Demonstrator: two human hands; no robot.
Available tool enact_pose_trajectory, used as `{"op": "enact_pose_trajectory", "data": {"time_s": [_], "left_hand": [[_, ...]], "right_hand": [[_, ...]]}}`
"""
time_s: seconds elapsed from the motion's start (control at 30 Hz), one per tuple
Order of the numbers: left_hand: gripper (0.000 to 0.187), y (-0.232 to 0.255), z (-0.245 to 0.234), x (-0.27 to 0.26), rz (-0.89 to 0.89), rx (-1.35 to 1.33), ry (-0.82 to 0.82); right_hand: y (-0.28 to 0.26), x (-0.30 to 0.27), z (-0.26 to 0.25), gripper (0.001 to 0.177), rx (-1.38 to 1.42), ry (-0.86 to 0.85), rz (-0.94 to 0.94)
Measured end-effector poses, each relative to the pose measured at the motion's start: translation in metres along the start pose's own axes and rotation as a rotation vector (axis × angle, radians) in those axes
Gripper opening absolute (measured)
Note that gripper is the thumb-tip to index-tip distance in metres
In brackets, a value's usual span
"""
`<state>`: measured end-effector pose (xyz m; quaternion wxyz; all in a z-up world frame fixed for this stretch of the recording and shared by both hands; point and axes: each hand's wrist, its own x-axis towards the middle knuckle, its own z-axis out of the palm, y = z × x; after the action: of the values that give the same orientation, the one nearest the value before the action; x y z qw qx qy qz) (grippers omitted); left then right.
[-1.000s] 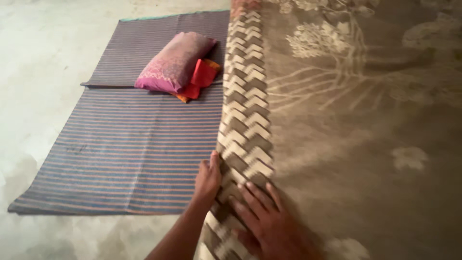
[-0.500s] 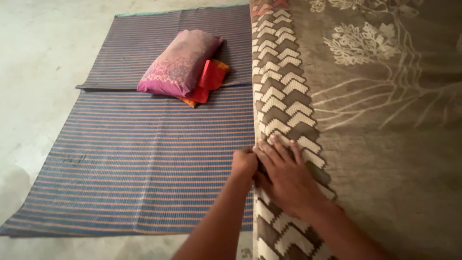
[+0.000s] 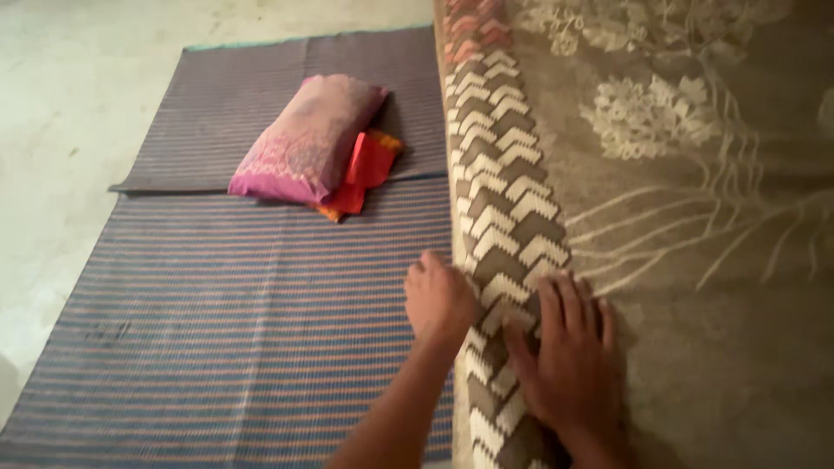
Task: The person straightens a patterned bedsheet on a bed, smooths it with both hands, and adjusts the edges. A pillow and a small cloth are visible on the bed during the process.
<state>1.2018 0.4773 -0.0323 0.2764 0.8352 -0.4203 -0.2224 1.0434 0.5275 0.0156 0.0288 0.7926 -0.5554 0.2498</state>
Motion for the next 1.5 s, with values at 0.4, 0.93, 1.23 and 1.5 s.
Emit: {"op": "enact_pose_trajectory", "data": {"time_s": [0.4, 0.93, 1.23, 1.5], "left_hand": [[0.08, 0.124, 0.012, 0.076, 0.572, 0.472, -0.39], [0.071, 0.153, 0.045, 0.211, 0.345, 0.308, -0.191], [0.046, 0.088, 0.069, 0.368, -0.473, -0.56, -0.234], [0.034, 0.098, 0.064, 0.372, 0.045, 0.165, -0.124]], "right_hand": [[0.03, -0.005, 0.053, 0.072, -0.031, 0.225, -0.01], [0.071, 0.078, 0.081, 0.064, -0.05, 0.348, 0.213], [0.051, 0.171, 0.093, 0.075, -0.295, 0.172, 0.26], [0.063, 0.163, 0.11, 0.076, -0.342, 0.23, 0.225]]}}
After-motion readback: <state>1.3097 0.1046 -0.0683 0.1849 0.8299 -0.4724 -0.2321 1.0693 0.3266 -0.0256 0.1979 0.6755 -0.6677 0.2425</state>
